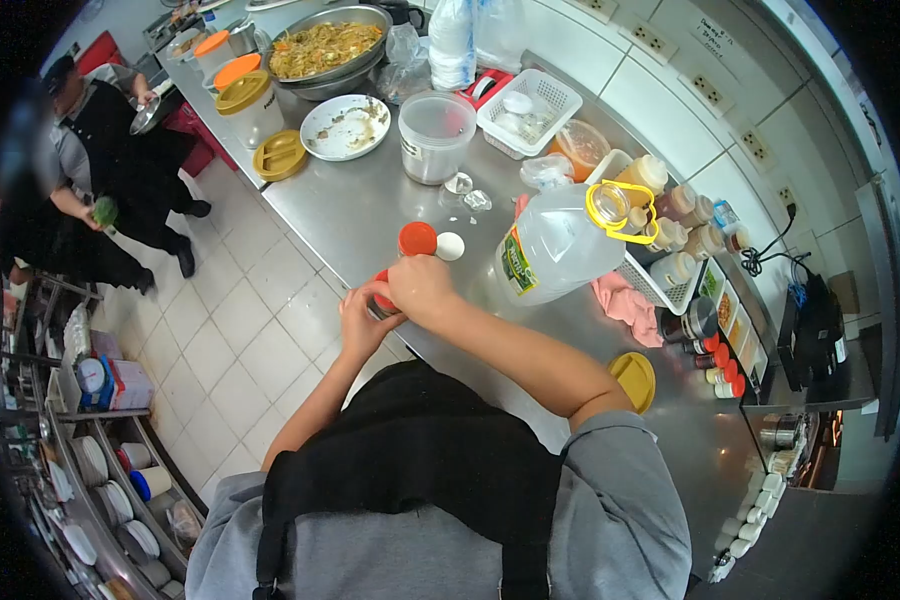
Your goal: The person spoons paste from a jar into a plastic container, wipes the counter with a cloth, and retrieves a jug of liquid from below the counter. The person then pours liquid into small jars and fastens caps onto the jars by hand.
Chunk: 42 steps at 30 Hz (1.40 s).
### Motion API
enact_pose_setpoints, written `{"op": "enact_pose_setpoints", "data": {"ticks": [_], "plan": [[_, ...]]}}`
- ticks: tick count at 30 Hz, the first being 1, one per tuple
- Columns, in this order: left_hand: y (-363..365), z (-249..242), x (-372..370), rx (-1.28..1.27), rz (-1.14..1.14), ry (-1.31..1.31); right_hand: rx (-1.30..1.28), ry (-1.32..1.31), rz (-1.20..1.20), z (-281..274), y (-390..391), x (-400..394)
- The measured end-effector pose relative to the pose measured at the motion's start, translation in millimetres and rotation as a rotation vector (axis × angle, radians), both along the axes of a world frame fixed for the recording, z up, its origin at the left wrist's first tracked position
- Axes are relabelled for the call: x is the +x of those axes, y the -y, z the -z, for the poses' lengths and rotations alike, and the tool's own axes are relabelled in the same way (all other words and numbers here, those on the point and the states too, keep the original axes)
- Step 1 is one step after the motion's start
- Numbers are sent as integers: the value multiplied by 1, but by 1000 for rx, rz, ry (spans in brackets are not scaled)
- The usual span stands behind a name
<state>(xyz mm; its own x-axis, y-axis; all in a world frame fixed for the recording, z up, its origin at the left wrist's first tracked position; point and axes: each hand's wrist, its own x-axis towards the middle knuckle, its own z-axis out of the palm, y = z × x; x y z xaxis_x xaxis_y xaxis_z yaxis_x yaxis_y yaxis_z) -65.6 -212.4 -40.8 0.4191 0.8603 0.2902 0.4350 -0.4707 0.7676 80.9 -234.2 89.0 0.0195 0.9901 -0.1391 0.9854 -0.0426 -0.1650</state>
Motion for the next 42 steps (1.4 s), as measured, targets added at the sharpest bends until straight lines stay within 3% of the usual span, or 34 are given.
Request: {"op": "enact_pose_setpoints", "data": {"ticks": [3,6,9,12,18,21,24,42], "plan": [[-4,10,-1,-30,17,-15,438,-105,-322,33,8,14],[-2,-3,0,2,27,-15,-387,117,-65,-31,-7,20],[-5,3,-1,-16,45,-20,93,-78,-342,-2,9,33],[-7,0,-2,-30,72,-44,235,-104,-490,29,5,28],[-6,-4,-1,-34,90,-42,34,-129,-61,34,-1,6],[-11,-5,-3,-84,132,-28,27,-75,-141,26,0,10],[-20,-1,-6,-72,212,-28,420,-52,-326,45,2,17],[2,17,13,3,-27,60,312,-94,130,60,3,-13]]}}
